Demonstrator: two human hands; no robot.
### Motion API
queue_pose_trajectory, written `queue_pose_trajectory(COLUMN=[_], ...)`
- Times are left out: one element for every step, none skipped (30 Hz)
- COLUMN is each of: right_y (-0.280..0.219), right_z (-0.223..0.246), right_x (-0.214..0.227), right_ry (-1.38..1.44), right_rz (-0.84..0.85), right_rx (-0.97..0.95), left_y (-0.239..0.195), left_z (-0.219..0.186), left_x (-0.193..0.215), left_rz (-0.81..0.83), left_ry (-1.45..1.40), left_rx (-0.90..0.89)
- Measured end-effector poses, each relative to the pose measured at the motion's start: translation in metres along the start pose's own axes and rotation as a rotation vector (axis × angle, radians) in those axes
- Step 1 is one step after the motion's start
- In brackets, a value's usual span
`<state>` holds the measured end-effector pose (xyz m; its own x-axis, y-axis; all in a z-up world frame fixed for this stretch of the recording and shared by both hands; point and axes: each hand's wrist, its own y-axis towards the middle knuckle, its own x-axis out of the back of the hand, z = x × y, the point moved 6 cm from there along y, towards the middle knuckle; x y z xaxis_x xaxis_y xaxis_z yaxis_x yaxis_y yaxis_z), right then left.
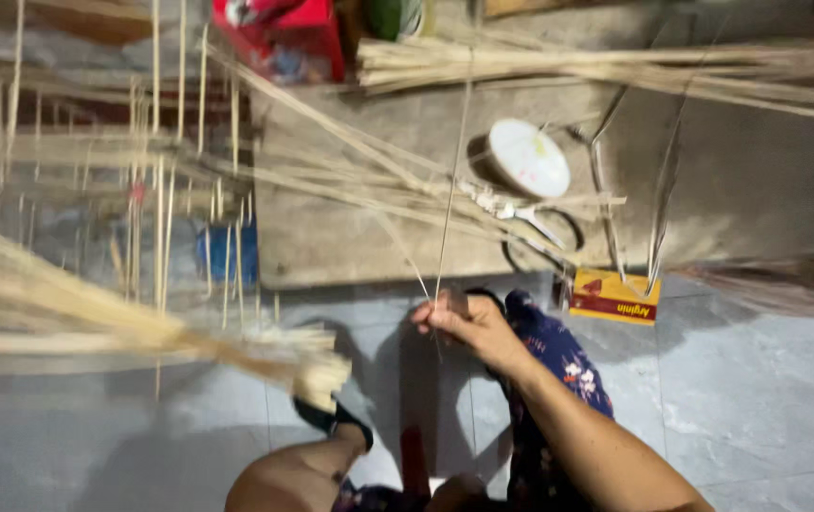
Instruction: The person sits on the floor and repeatedly shaves thin bamboo strips using a small knife. They pick up each strip, run the blade along its length to thin it, and place the finished pieces aside on a nearby table.
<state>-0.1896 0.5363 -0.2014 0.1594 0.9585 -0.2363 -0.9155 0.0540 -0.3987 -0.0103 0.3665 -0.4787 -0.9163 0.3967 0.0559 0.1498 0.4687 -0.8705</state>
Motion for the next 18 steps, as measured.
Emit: queue_pose_trajectory(right_y=[0.009,0.013,0.016,0.021,0.025,0.033,0.040,0.045,0.049,0.053,0.057,0.060,0.060,0.061,0.061,0.059,0.058,0.053], right_z=[0.003,0.003,0.003,0.003,0.003,0.006,0.009,0.010,0.011,0.011,0.010,0.009,0.008,0.008,0.009,0.010,0.011,0.009], right_x=[0.006,0.007,0.007,0.006,0.003,0.002,0.001,-0.002,-0.006,-0.007,-0.007,-0.008,-0.011,-0.012,-0.014,-0.016,-0.018,-0.021], right_ry=[0.008,0.026,0.043,0.056,0.070,0.077,0.074,0.071,0.068,0.054,0.040,0.023,0.026,0.024,0.022,0.053,0.084,0.124], right_rz=[0.002,0.009,0.017,0.035,0.052,0.069,0.087,0.107,0.127,0.133,0.139,0.149,0.170,0.191,0.212,0.218,0.224,0.219], right_rx=[-0.005,-0.022,-0.039,-0.044,-0.049,-0.040,-0.031,-0.023,-0.014,-0.002,0.010,0.028,0.051,0.079,0.107,0.122,0.136,0.148], left_y=[0.003,0.001,-0.002,-0.004,-0.007,-0.006,-0.006,-0.007,-0.007,-0.008,-0.009,-0.008,-0.009,-0.008,-0.008,-0.011,-0.013,-0.018], left_z=[-0.001,-0.001,0.000,0.002,0.000,0.000,0.000,0.002,0.003,0.004,0.007,0.011,0.014,0.017,0.020,0.022,0.025,0.029], left_x=[0.012,0.014,0.013,0.014,0.011,0.018,0.024,0.027,0.029,0.028,0.025,0.024,0.021,0.024,0.027,0.028,0.032,0.031], left_rz=[0.001,0.014,0.028,0.038,0.042,0.045,0.042,0.039,0.034,0.028,0.026,0.017,-0.002,-0.025,-0.049,-0.082,-0.132,-0.187], left_ry=[0.011,0.009,0.008,0.007,0.005,0.015,0.026,0.033,0.041,0.044,0.047,0.059,0.062,0.069,0.074,0.068,0.055,0.042], left_rx=[-0.005,-0.003,-0.001,0.005,0.006,0.011,0.012,0.018,0.022,0.022,0.028,0.031,0.035,0.036,0.039,0.043,0.042,0.041])
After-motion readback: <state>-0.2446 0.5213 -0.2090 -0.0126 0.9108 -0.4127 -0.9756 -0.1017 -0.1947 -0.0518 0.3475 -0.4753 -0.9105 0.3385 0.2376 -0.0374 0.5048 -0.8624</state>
